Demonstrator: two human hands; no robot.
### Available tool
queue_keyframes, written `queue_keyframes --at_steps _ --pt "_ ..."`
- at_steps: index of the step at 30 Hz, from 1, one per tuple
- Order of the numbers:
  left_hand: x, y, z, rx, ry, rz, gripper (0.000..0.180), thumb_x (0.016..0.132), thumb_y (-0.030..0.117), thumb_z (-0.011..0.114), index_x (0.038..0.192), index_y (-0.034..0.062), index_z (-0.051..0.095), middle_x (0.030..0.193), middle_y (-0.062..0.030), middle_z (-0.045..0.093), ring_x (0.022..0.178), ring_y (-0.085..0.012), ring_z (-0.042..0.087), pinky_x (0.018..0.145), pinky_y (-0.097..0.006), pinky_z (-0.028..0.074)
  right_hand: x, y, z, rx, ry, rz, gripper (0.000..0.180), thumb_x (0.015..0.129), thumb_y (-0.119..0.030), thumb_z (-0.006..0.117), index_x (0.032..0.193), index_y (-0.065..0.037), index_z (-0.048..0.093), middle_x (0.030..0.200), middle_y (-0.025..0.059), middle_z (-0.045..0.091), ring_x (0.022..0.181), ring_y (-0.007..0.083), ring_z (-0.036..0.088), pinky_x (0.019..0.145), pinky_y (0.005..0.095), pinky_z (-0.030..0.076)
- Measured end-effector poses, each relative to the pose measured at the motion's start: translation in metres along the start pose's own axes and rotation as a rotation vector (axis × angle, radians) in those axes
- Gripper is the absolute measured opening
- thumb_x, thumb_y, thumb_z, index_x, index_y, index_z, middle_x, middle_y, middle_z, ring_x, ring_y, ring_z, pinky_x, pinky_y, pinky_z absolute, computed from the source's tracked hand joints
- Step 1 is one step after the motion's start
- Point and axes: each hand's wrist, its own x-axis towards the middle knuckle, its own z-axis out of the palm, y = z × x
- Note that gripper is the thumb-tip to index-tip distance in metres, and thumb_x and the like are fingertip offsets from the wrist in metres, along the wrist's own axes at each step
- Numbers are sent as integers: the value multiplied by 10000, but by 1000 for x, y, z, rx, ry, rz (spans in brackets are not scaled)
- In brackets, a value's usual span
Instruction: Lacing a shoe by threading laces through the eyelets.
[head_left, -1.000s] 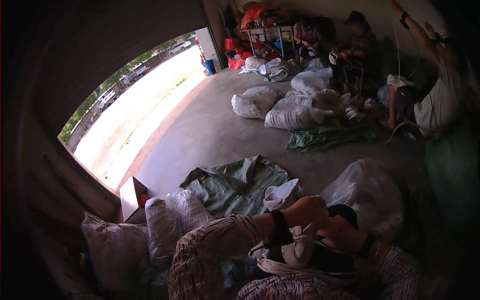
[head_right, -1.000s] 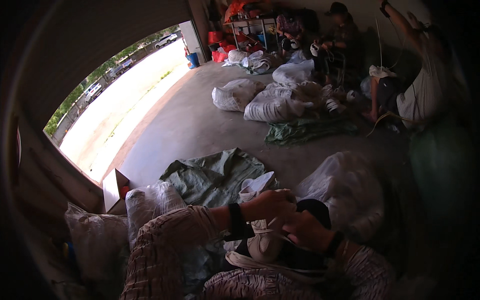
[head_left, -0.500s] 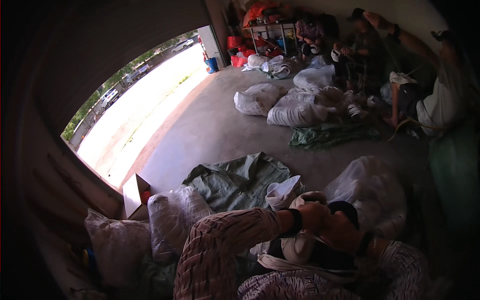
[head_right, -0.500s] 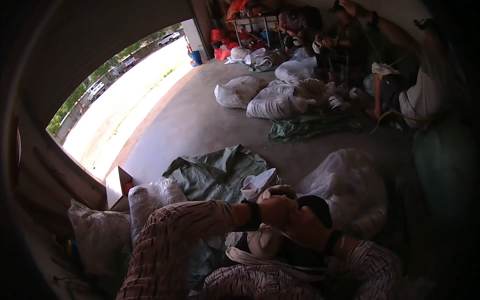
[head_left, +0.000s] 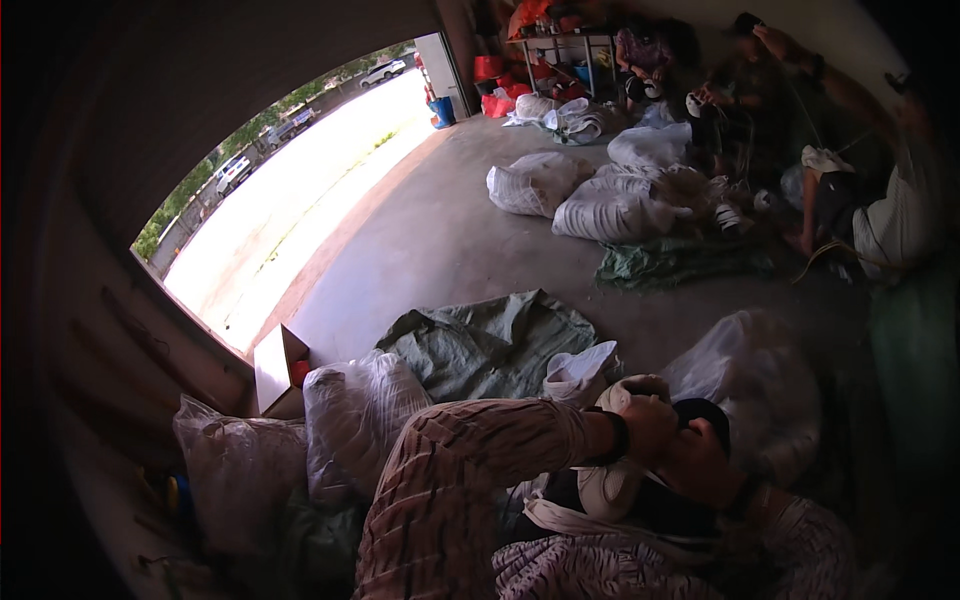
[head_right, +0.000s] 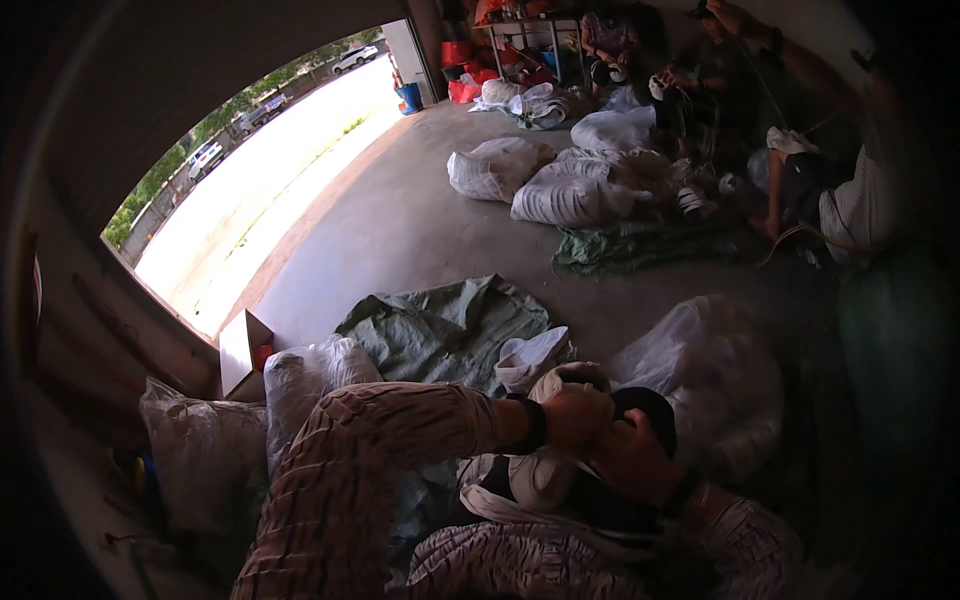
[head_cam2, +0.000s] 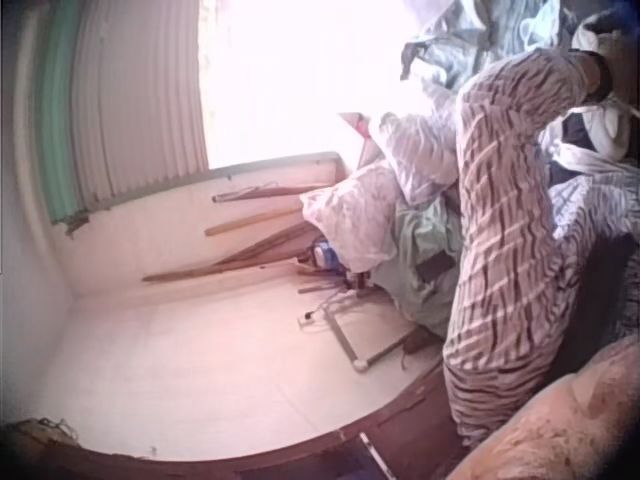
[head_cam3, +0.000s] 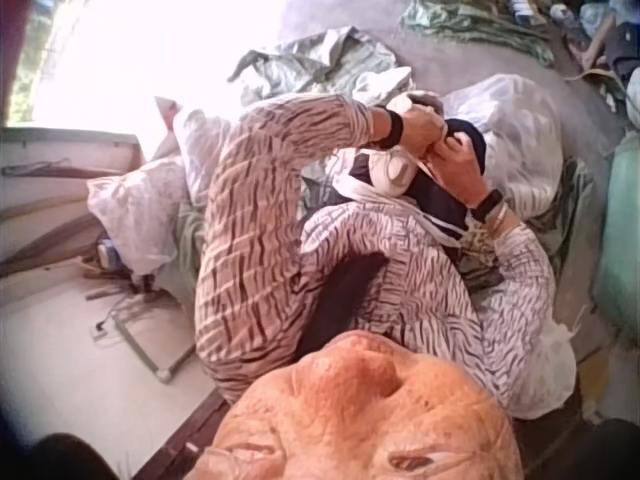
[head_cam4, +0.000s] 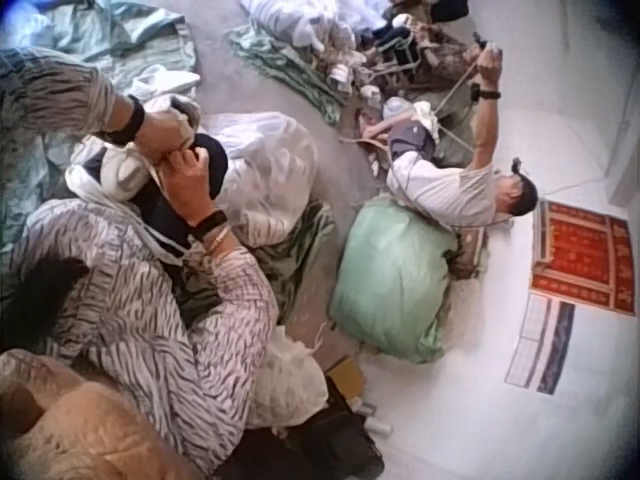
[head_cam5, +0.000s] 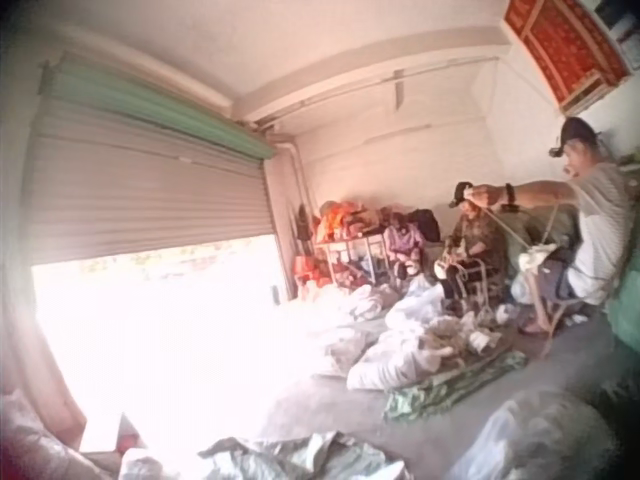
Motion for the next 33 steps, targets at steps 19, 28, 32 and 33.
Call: queue_keyframes --at_steps 19,28,32,33 --pt "-77 -9 -28 -524 631 -328 75 870 88 537 919 37 511 798 -96 544 719 -260 583 651 -340 475 42 -36 -1 1549 -223 874 159 914 -189 516 895 -43 573 695 46 571 545 94 574 501 228 464" --pt "-305 -274 -63 -787 1376 -1185 280 952 244 422 1119 29 486 994 -107 640 812 -216 667 565 -274 506 -272 164 -115 1480 1404 1503 121 899 -149 566 873 -31 559 920 106 609 818 198 584 678 290 519" --pt "-419 -329 -49 -913 1677 -1267 418 959 250 263 1243 12 458 1221 -114 572 1052 -228 602 869 -369 491 -451 194 -137 1457 1448 1325 105 903 -122 546 912 -17 552 961 114 619 629 130 531 551 249 482" --pt "-420 -325 -45 -975 1608 -1292 342 956 252 300 1164 30 456 1106 -90 533 937 -206 554 783 -350 455 -431 188 -133 1549 1392 1366 108 905 -121 540 924 -14 549 981 116 623 557 104 499 505 233 459"
